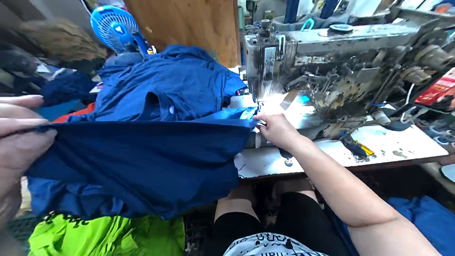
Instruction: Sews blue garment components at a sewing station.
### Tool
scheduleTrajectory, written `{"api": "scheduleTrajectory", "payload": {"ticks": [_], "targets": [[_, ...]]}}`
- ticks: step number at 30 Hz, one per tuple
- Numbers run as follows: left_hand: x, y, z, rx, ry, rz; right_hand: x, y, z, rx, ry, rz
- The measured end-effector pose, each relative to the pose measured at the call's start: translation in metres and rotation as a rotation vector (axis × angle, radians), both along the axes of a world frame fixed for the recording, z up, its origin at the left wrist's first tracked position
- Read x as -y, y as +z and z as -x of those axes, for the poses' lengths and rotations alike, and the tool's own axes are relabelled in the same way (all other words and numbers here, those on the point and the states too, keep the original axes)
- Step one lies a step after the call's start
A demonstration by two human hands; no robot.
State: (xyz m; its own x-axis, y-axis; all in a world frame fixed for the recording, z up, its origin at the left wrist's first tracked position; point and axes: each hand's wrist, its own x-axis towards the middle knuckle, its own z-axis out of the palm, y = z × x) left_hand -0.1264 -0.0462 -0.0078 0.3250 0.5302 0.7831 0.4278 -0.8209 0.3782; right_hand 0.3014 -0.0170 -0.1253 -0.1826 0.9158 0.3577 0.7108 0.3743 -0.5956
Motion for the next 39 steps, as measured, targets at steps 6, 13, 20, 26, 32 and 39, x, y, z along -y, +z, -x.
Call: {"api": "scheduleTrajectory", "payload": {"ticks": [6,13,20,26,32,39], "targets": [[-0.016,-0.015,-0.008,0.142,-0.072,0.244,0.014,-0.011,-0.013,-0.259,0.181,0.309],[-0.039,-0.011,-0.085,-0.026,-0.163,0.005,0.019,-0.058,-0.021,-0.453,0.239,0.073],[-0.039,-0.007,-0.110,-0.371,-0.237,-0.060,0.017,-0.064,-0.019,-0.467,0.286,0.009],[-0.045,-0.013,-0.145,-0.788,-0.163,-0.349,0.020,-0.071,-0.018,-0.395,0.338,-0.105],[-0.072,-0.040,-0.166,-0.837,-0.143,-0.181,0.022,-0.073,-0.018,-0.389,0.345,-0.089],[-0.091,-0.055,-0.174,-0.814,-0.326,-0.013,0.023,-0.066,-0.017,-0.422,0.320,0.013]]}}
